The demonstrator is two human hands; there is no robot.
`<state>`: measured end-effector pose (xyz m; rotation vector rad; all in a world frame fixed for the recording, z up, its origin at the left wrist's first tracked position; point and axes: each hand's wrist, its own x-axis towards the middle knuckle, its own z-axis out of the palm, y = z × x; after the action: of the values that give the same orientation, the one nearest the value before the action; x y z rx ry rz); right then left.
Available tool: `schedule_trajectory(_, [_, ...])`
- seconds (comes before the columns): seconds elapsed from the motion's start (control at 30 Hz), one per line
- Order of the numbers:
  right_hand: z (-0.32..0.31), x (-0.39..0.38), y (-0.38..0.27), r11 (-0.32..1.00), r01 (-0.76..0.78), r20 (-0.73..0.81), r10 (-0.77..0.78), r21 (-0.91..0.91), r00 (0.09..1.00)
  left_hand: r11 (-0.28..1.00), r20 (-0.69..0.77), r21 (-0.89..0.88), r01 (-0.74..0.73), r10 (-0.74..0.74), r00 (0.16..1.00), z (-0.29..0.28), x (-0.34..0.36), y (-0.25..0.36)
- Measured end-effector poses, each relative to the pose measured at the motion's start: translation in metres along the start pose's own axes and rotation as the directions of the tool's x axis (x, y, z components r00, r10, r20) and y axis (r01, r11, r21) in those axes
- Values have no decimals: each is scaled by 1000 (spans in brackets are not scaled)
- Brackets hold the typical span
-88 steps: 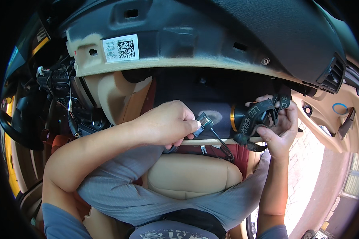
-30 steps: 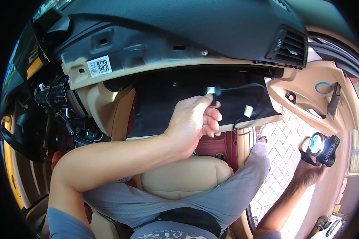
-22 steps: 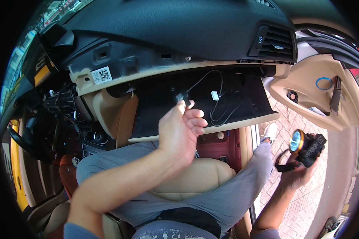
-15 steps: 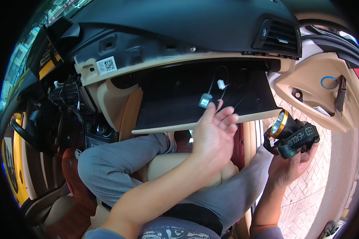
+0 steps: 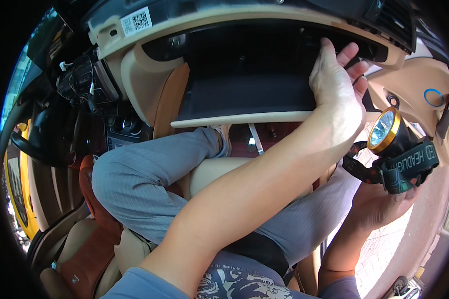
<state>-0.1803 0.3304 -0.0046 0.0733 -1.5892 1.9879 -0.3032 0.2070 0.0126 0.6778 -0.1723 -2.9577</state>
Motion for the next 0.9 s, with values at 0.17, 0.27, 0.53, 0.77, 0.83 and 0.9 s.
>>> schedule_trajectory(0.17, [-4, -5, 8, 1000, 8, 61, -7, -28, 998, 921, -129, 264, 287, -261, 957, -38, -33, -9])
schedule_trajectory(0.27, [-1, -8, 9, 1000, -4, 125, 2, 16, 992, 909, -44, 276, 312, -312, 949, -55, -59, -19])
schedule_trajectory(0.53, [5, -7, 5, 999, 35, 84, -38, 34, 996, 938, -81, 291, 189, -173, 982, -52, -48, -27])
schedule_trajectory(0.77, [5, -6, 4, 999, -20, 102, 15, 48, 995, 916, -38, 367, 160, -157, 987, -35, -24, -43])
schedule_trajectory(0.83, [3, -7, 3, 999, -19, 83, 17, 28, 996, 906, -15, 381, 186, -195, 981, -42, -24, -47])
schedule_trajectory(0.9, [-1, -9, 4, 1000, -25, 80, 23, 15, 997, 906, 66, 388, 168, -209, 976, -53, -27, -47])
